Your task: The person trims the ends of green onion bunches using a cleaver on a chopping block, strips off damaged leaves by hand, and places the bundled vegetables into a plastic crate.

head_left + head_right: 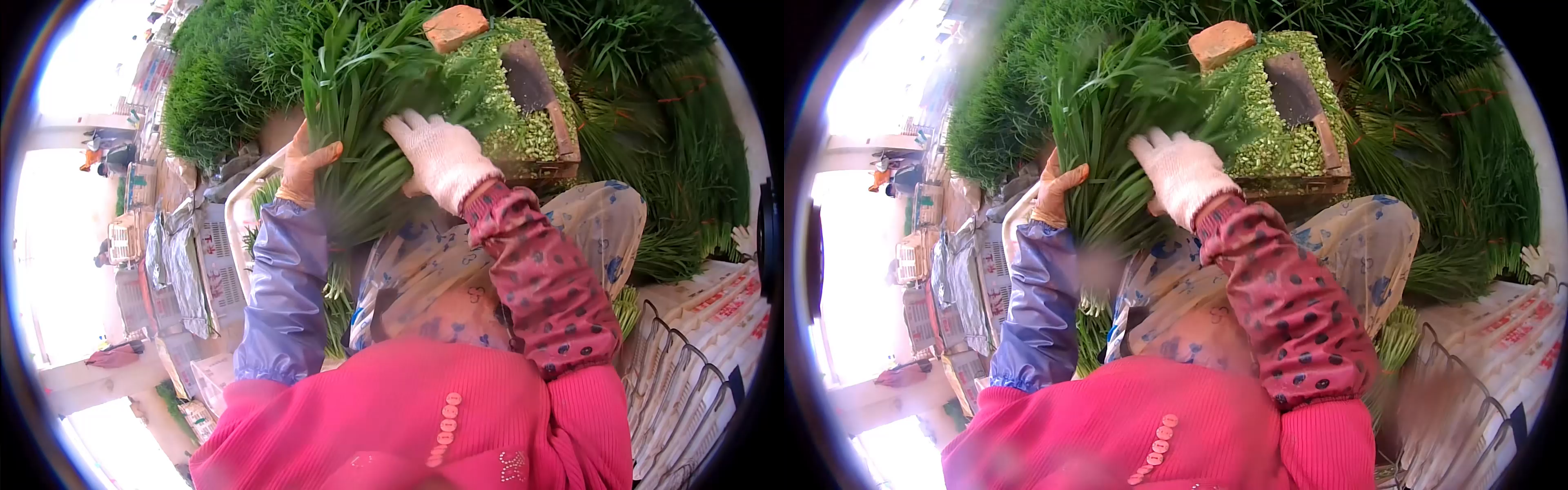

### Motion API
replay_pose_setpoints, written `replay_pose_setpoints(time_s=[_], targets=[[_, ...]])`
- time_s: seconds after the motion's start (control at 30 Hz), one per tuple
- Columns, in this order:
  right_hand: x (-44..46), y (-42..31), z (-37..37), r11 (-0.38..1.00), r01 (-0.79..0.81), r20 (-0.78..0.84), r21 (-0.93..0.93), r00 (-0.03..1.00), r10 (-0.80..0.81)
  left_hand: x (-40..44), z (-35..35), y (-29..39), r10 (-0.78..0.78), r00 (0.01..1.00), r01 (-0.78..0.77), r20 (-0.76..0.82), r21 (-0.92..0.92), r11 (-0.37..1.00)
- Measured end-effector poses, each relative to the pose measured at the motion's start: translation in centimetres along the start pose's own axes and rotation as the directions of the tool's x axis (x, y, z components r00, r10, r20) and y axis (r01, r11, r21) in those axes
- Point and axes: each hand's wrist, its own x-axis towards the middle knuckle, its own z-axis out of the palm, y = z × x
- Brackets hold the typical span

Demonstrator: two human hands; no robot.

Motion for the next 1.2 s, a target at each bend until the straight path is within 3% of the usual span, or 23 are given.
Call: replay_pose_setpoints(time_s=[0.03, 0.1, 0.3, 0.43, 0.47, 0.5, 0.57, 0.63, 0.67, 0.7, 0.73, 0.77, 0.83, 0.87, 0.93, 0.97, 1.0, 1.03, 1.07, 1.1, 1.13, 1.17, 1.2], targets=[[0.0, 0.3, -0.6, 0.998, -0.054, 0.191, 0.039, 0.98, 0.045, 0.0, -0.5, -0.2, -0.006, 1.0, 0.006, -0.022, -0.027, 1.0], [-0.6, 0.4, 0.1, 0.998, -0.058, 0.26, 0.021, 0.964, 0.05, 0.1, -1.2, -0.3, -0.03, 0.999, 0.029, -0.035, -0.027, 0.999], [-3.3, -0.1, 1.6, 0.996, -0.084, 0.014, 0.042, 0.996, 0.084, 0.6, -2.8, -0.9, -0.055, 0.997, 0.054, -0.058, -0.019, 0.998], [-5.1, 0.7, 0.0, 0.987, -0.077, 0.042, 0.141, 0.997, 0.071, -0.1, 0.8, -0.1, -0.058, 0.997, 0.062, -0.059, 0.066, 0.996], [-6.1, 2.2, -0.3, 0.987, -0.089, 0.004, 0.135, 0.996, 0.09, -0.2, 2.0, -0.6, 0.203, 0.976, -0.214, 0.074, 0.464, 0.86], [-7.0, 3.8, -0.8, 0.987, -0.093, -0.029, 0.129, 0.995, 0.098, -0.4, 3.2, -1.2, 0.365, 0.888, -0.442, 0.28, 0.739, 0.508], [-8.3, 3.2, -6.0, 0.895, -0.441, -0.038, -0.071, 0.898, 0.439, -1.0, 5.3, -1.6, 0.34, 0.843, -0.527, 0.416, 0.764, 0.372], [-7.7, 3.1, -8.8, 0.875, -0.467, -0.197, -0.127, 0.877, 0.439, -1.6, 7.2, -0.7, -0.03, 0.949, -0.283, 0.314, 0.889, 0.361], [-7.3, 1.6, -8.8, 0.969, -0.221, -0.269, -0.114, 0.946, 0.184, -1.9, 8.0, -0.3, -0.061, 0.947, -0.275, 0.315, 0.896, 0.349], [-6.8, -0.1, -8.9, 0.993, 0.035, -0.34, -0.116, 0.938, -0.072, -2.0, 8.6, -0.1, -0.093, 0.942, -0.276, 0.324, 0.899, 0.34], [-5.7, -0.8, -7.5, 0.968, 0.23, -0.276, -0.098, 0.929, -0.248, -1.9, 9.1, 0.2, -0.15, 0.922, -0.299, 0.356, 0.904, 0.306], [-4.6, -0.9, -5.4, 0.95, 0.264, -0.132, -0.168, 0.949, -0.287, -2.1, 9.5, 0.5, -0.179, 0.888, -0.381, 0.423, 0.896, 0.229], [-2.9, 1.7, 0.8, 0.982, 0.188, -0.038, -0.016, 0.981, -0.189, -5.4, 10.9, 2.2, -0.104, 0.927, -0.374, 0.36, 0.911, -0.173], [-3.0, 1.8, 2.9, 0.997, 0.068, 0.038, -0.019, 0.997, -0.068, -7.3, 10.3, 3.1, -0.02, 0.911, -0.405, 0.411, 0.888, -0.218], [-3.0, 2.7, 4.6, 0.951, -0.078, 0.218, 0.301, 0.976, 0.011, -12.2, 7.8, 5.9, 0.291, 0.796, -0.58, 0.53, 0.805, 0.12], [-3.1, 2.4, 4.6, 0.881, -0.2, 0.342, 0.43, 0.939, 0.046, -14.0, 5.5, 5.8, 0.358, 0.744, -0.666, 0.565, 0.575, 0.476], [-3.4, 2.5, 5.3, 0.883, -0.203, 0.356, 0.423, 0.934, 0.044, -15.8, 4.4, 7.4, -0.005, 0.825, -0.294, 0.565, 0.437, 0.85], [-3.8, 3.0, 6.5, 0.835, -0.272, 0.353, 0.479, 0.93, 0.101, -17.8, 3.2, 7.8, -0.292, 0.794, -0.003, 0.533, 0.484, 0.875], [-4.1, 3.5, 7.4, 0.779, -0.336, 0.351, 0.529, 0.923, 0.16, -18.8, 2.0, 7.1, -0.596, 0.68, 0.346, 0.428, 0.53, 0.774], [-4.3, 3.8, 8.0, 0.789, -0.335, 0.352, 0.515, 0.922, 0.161, -18.8, 1.5, 6.0, -0.7, 0.682, 0.349, 0.212, 0.747, 0.566], [-4.3, 4.0, 8.4, 0.659, -0.374, 0.376, 0.653, 0.915, 0.146, -18.5, 0.9, 4.6, -0.727, 0.686, 0.353, -0.028, 0.886, 0.299], [-4.3, 4.1, 8.7, 0.505, -0.405, 0.396, 0.763, 0.909, 0.13, -18.4, -0.2, 2.8, -0.611, 0.752, 0.365, -0.246, 0.928, 0.075], [-4.4, 4.0, 9.0, 0.397, -0.432, 0.415, 0.81, 0.9, 0.132, -17.5, -2.2, -0.7, -0.552, 0.768, 0.473, -0.325, 0.869, 0.145]])
